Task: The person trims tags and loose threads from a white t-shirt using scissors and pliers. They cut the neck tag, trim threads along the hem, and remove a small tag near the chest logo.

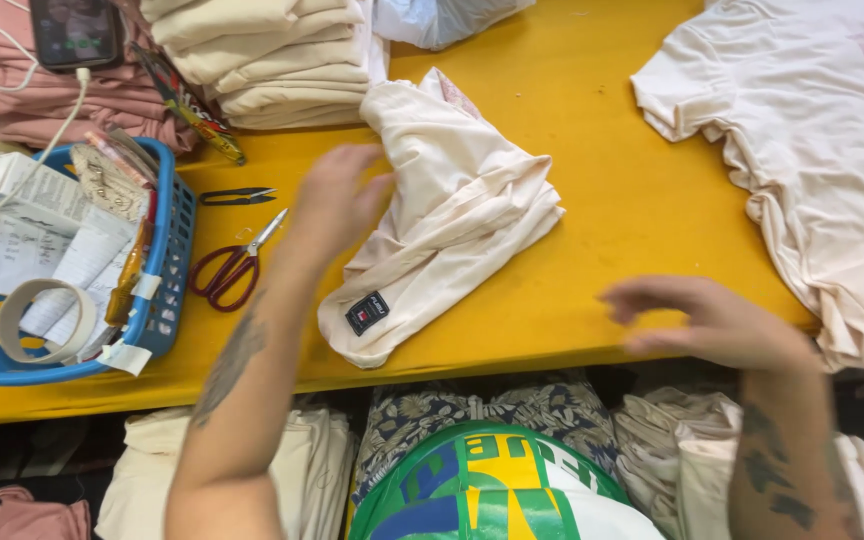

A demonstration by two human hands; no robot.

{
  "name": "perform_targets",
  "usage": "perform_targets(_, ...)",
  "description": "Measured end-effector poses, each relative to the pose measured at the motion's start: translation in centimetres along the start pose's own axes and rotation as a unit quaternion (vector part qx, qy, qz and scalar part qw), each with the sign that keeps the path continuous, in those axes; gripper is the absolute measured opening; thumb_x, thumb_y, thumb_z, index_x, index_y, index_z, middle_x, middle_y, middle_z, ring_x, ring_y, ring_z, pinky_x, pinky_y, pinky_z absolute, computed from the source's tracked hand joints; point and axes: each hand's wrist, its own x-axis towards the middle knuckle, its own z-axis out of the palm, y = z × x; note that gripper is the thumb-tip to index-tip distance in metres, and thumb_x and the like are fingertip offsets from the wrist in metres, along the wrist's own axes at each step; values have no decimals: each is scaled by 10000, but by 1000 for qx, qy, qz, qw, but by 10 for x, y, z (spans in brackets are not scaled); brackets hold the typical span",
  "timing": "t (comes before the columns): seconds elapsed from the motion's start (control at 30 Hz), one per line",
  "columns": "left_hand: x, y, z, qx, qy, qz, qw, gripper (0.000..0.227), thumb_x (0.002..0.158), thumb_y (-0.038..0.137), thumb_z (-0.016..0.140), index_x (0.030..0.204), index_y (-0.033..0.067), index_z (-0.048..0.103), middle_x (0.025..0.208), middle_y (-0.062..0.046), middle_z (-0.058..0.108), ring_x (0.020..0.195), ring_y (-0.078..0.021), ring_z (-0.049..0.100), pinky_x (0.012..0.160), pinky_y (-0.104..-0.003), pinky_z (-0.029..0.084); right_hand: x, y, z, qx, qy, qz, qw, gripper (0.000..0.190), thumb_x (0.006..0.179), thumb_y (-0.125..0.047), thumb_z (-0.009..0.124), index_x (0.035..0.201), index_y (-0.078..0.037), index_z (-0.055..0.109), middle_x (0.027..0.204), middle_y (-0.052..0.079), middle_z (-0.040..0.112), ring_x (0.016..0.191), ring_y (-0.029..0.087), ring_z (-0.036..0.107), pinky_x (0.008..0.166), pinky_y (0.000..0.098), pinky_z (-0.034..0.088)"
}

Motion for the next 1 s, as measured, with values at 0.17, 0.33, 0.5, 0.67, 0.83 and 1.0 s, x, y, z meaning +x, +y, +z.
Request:
perform_targets(0.17, 51, 61, 131, -75, -73, -48, 993, 372, 882, 364, 655, 1194, 172, 588, 1161, -77, 675, 1056, -327, 640, 845, -470, 479, 96, 0, 56, -138, 240, 48, 960, 510, 879, -546, 682, 1224, -173, 726, 1176, 35, 739, 1105, 210, 654, 998, 385, 463)
perform_targets(0.33, 21, 32, 109, -419, 3, -106, 902, 112, 965, 223, 624, 871, 162, 629, 828, 21, 636, 821, -117, 585, 793, -279, 485, 165, 24, 85, -211, 390, -1, 896, 395, 912, -578, 709, 941, -184, 699, 988, 44, 672, 996, 311, 582, 850, 465, 399)
perform_targets(0.5, -137, -36, -65, -626, 166, -73, 759, 213, 959, 212, 702, 1089, 52, 650, 995, -93, 707, 807, -169, 665, 751, -265, 515, 205, 101, 50, 280, 423, -164, 846, 45, 1073, -116, 575, 1048, -109, 538, 934, 75, 609, 799, 166, 654, 733, 310, 619)
perform_targets(0.67, -178, -35, -110, -485, -62, -211, 846, 351, 1052, 252, 526, 1240, -23, 637, 843, -109, 706, 738, -205, 694, 726, -296, 569, 121, 66, -12, 520, 403, -64, 751, 325, 939, -510, 538, 1136, -253, 569, 1099, 58, 757, 977, 195, 755, 790, 334, 578)
perform_targets(0.83, -126, 9, -54, -335, -137, -383, 850, 439, 921, 301, 638, 1323, 124, 630, 1235, -47, 720, 1014, -186, 712, 944, -304, 562, 63, 2, 6, 150, 305, 150, 929, 492, 986, -356, 638, 1436, -191, 528, 1122, 41, 583, 971, 133, 555, 848, 292, 441)
perform_targets(1.0, -86, 63, 13, -29, -240, -27, 970, 535, 896, 248, 645, 1421, 311, 568, 1200, -37, 623, 1077, -265, 564, 930, -414, 443, 31, 1, 1, 23, 166, 143, 975, 321, 856, -299, 763, 1104, -95, 770, 1022, 6, 743, 969, 120, 619, 885, 281, 439)
